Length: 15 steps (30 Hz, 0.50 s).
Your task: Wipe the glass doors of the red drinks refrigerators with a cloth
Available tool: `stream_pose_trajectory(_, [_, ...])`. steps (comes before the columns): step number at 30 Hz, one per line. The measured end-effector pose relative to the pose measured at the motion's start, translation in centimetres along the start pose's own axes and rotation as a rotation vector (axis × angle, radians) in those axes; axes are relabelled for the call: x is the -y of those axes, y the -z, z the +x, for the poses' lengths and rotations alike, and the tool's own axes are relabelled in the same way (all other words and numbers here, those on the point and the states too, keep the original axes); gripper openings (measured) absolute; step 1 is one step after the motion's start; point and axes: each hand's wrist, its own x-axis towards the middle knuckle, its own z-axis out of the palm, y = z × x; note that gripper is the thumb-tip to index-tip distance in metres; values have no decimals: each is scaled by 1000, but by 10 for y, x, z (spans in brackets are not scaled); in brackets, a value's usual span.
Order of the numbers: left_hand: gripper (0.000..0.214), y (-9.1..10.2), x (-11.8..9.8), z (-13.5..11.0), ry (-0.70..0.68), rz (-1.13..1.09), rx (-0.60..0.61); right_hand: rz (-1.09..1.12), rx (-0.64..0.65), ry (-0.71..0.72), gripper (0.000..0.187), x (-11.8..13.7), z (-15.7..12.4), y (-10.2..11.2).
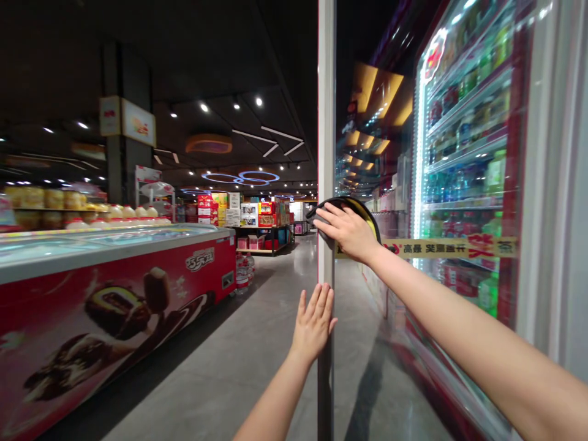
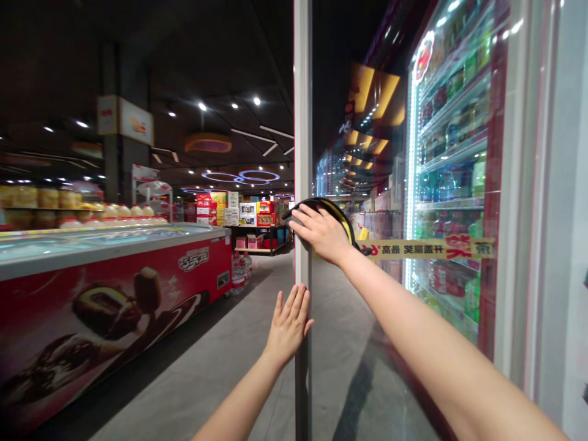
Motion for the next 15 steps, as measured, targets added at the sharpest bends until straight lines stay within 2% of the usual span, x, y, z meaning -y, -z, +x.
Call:
stream_pose_trajectory(4, [74,-2,-2,-1,9,8,-19,-14,6,-67,47,-26,38,13])
stream_pose_trajectory(9, [71,-1,-4,-1,19,-12,-19,12,-60,-116,50,-55,72,17])
stream_pose_trajectory(12, [70,0,-4,-1,19,-32,16,30,-80,-117,53,-56,71,15])
stream_pose_trajectory(15, [71,2,-5,-1,18,-49,45,63,-59,-98,54,-41,50,10])
